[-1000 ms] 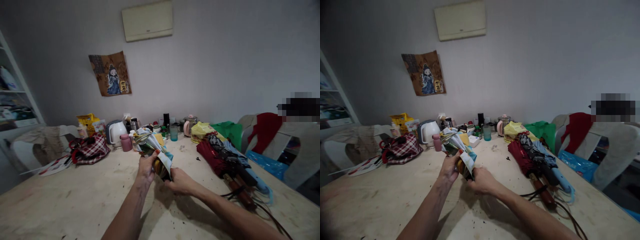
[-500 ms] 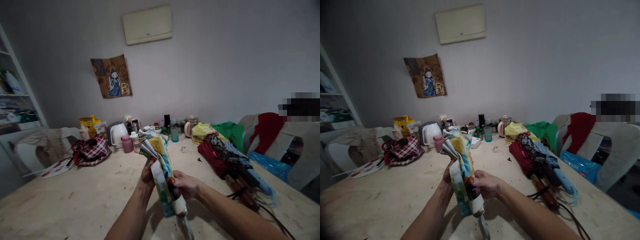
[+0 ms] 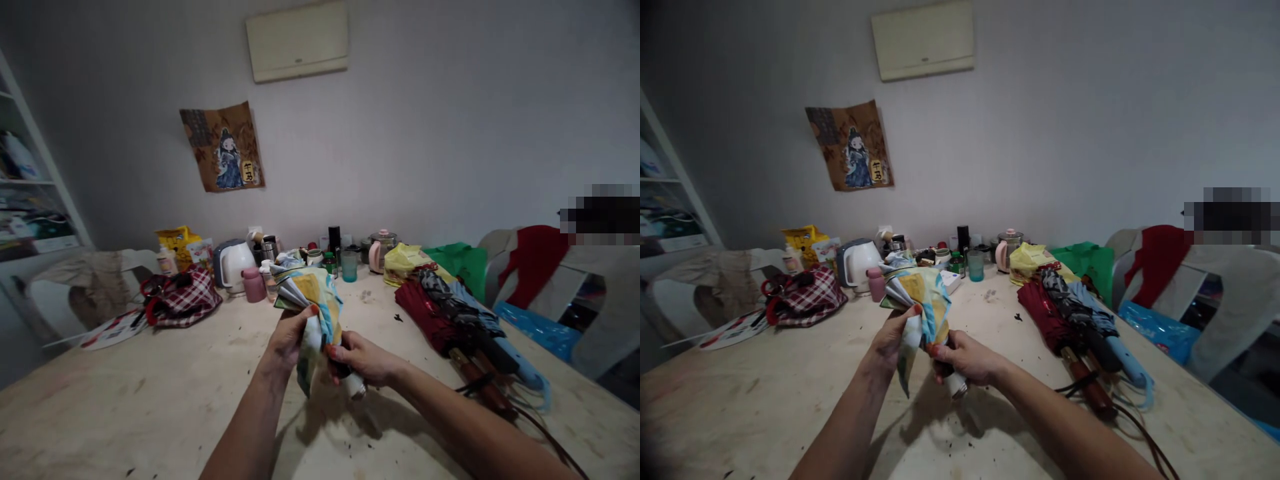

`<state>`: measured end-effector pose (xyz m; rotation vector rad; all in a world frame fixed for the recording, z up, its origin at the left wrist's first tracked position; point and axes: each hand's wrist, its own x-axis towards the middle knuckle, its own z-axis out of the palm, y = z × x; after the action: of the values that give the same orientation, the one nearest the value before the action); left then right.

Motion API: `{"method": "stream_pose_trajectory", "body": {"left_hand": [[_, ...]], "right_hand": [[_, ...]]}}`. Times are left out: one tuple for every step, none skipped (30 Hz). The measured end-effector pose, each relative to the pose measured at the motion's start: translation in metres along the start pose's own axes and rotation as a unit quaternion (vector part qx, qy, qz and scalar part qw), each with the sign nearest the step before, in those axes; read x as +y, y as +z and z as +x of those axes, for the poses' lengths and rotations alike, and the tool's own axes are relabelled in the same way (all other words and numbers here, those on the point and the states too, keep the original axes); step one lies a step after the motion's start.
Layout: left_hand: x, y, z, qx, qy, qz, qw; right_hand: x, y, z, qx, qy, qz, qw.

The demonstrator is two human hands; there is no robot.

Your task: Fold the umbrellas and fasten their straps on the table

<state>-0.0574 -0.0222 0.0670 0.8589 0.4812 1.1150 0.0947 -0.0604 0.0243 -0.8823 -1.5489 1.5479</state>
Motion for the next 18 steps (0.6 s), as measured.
{"method": "stream_pose_trajectory", "body": {"left_hand": [[-0.001, 0.002, 0.001, 0.013, 0.012, 0.007, 1.000], [-0.002, 0.003, 0.003, 0.030, 0.027, 0.010, 0.999], [-0.004, 0.004, 0.005, 0.048, 0.039, 0.008, 0.998], [-0.006, 0.004, 0.006, 0.062, 0.041, 0.002, 0.997], [-0.008, 0.004, 0.007, 0.070, 0.028, -0.009, 0.997], [-0.009, 0.003, 0.008, 0.068, 0.005, -0.022, 0.997], [-0.010, 0.002, 0.007, 0.058, -0.020, -0.033, 0.998], [-0.012, 0.001, 0.007, 0.041, -0.041, -0.040, 0.998], [-0.012, 0.000, 0.006, 0.023, -0.054, -0.043, 0.997], [-0.013, -0.002, 0.004, 0.008, -0.061, -0.042, 0.997], [-0.014, -0.002, 0.003, -0.004, -0.064, -0.039, 0.997], [-0.014, -0.003, 0.002, -0.015, -0.064, -0.035, 0.997], [-0.014, -0.003, 0.002, -0.023, -0.058, -0.031, 0.998], [-0.014, -0.003, 0.002, -0.027, -0.046, -0.025, 0.998], [-0.015, -0.003, 0.002, -0.028, -0.028, -0.017, 0.999], [-0.015, -0.002, 0.003, -0.023, -0.005, -0.007, 1.000], [-0.016, -0.001, 0.003, -0.014, 0.021, 0.002, 1.000], [-0.017, 0.001, 0.004, 0.000, 0.043, 0.011, 0.999]], "right_hand": [[0.001, 0.001, 0.001, 0.036, -0.008, -0.048, 0.998], [0.001, 0.002, 0.002, 0.075, -0.017, -0.095, 0.993], [0.002, 0.004, 0.003, 0.105, -0.025, -0.130, 0.986], [0.002, 0.005, 0.003, 0.122, -0.030, -0.144, 0.982], [0.001, 0.006, 0.002, 0.121, -0.030, -0.135, 0.983], [0.001, 0.007, 0.001, 0.104, -0.024, -0.103, 0.989], [0.000, 0.007, 0.000, 0.072, -0.010, -0.053, 0.996], [0.000, 0.006, -0.002, 0.035, 0.009, 0.007, 0.999], [0.000, 0.006, -0.003, -0.003, 0.031, 0.065, 0.997], [0.001, 0.004, -0.004, -0.031, 0.046, 0.113, 0.992], [0.002, 0.003, -0.005, -0.047, 0.052, 0.143, 0.987], [0.004, 0.003, -0.005, -0.050, 0.051, 0.152, 0.986], [0.005, 0.003, -0.004, -0.041, 0.046, 0.138, 0.989], [0.006, 0.003, -0.003, -0.021, 0.040, 0.107, 0.993], [0.008, 0.004, -0.001, 0.003, 0.037, 0.065, 0.997], [0.009, 0.005, 0.001, 0.034, 0.030, 0.014, 0.999], [0.010, 0.007, 0.002, 0.068, 0.013, -0.048, 0.996], [0.011, 0.008, 0.004, 0.111, -0.014, -0.118, 0.987]]}}
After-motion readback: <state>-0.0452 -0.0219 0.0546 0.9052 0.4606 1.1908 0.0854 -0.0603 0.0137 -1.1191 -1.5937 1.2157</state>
